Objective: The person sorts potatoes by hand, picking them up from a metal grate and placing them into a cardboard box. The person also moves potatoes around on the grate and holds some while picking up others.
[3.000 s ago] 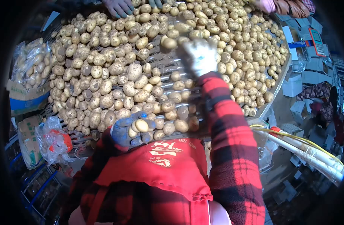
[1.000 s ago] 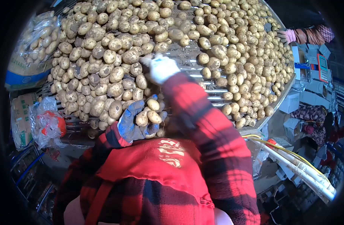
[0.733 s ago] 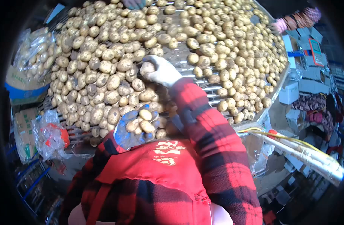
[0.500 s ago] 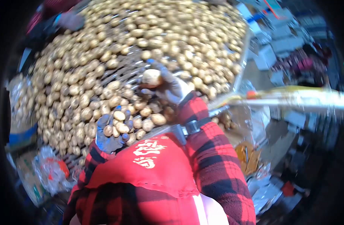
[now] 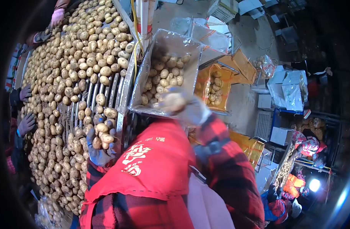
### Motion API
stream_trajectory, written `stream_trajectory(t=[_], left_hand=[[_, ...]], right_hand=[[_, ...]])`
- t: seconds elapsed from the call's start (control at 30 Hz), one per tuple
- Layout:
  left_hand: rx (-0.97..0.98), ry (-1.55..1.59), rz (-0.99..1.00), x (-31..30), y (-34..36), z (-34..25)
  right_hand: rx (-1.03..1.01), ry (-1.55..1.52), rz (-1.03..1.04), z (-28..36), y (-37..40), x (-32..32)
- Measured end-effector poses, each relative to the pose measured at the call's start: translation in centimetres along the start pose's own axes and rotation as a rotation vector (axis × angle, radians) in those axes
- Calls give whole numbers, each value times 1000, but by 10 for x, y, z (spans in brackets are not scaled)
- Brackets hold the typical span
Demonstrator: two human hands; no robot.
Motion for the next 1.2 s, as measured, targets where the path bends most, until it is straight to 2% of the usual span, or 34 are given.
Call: stream_trajectory(t=[0.07,0.1,0.13,0.2,0.23,0.27,0.3,0.33,0.37,0.43,0.5,0.53,0.57,0.6,0.63,0.7,0.73,0.77,0.8,0.87,0.93,0.97,1.03,1.07,1.1,1.13,1.2], left_hand=[[-47,10,-42,14,-9,7],[-70,92,29,10,-13,11],[-84,30,-30,15,-16,12],[-119,-26,-119,18,-25,16],[-101,-102,-230,17,-23,19],[-130,-56,-194,15,-27,20],[-164,-7,-167,15,-30,22],[-222,46,-151,29,-36,20],[-199,-37,-193,40,-39,21],[-156,-121,-174,36,-52,19],[-117,-66,38,36,-75,15],[77,-468,-335,68,-75,20],[318,-620,-159,51,-84,26],[272,-796,-275,45,-95,18],[333,-1077,-325,49,-99,13],[436,-1663,-517,57,-105,5],[658,-2113,-538,60,-107,1],[888,-2561,-543,62,-109,-2],[821,-2608,-623,67,-109,-6],[794,-2644,-603,69,-107,-15],[813,-2609,-586,67,-105,-19],[819,-2597,-595,70,-105,-19],[770,-2403,-529,77,-106,-23],[704,-2343,-522,84,-105,-26],[697,-2300,-531,79,-106,-28],[738,-2256,-544,68,-104,-29],[765,-2200,-578,52,-96,-30]], right_hand=[[-87,-121,-143,39,30,-40],[-24,-393,-136,63,36,-73],[-183,6,-250,73,38,-155],[-344,279,-484,76,47,-238],[-348,156,-601,77,53,-238],[-354,92,-647,72,49,-238],[-363,27,-693,68,45,-234],[-388,16,-676,57,35,-189],[-423,4,-659,42,22,-155],[-386,251,-190,1,-3,-117],[-26,-352,-135,-25,-22,-8],[149,-508,40,-50,-43,4],[332,-655,219,-72,-61,14],[371,-671,195,-77,-63,50],[413,-685,171,-82,-64,85],[317,-728,257,-135,-128,62],[244,-611,187,-116,-107,99],[46,-453,135,-131,-115,100],[-137,-278,50,-138,-119,110],[303,-730,330,-135,-131,112],[490,-901,431,-125,-138,108],[487,-898,246,-121,-137,110],[178,-734,263,-117,-151,93],[102,-639,135,-111,-150,86],[90,-615,314,-111,-160,63],[132,-737,270,-100,-156,61],[91,-875,260,-72,-146,55]])
Point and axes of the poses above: each hand's wrist, its own y-axis away from the middle knuckle, its own x-axis out of the palm, z = x × y, the point moved 1 cm from there along -y, towards the middle knuckle, and after that the axes turned 14 degrees about -y, right-handed, at the moved point
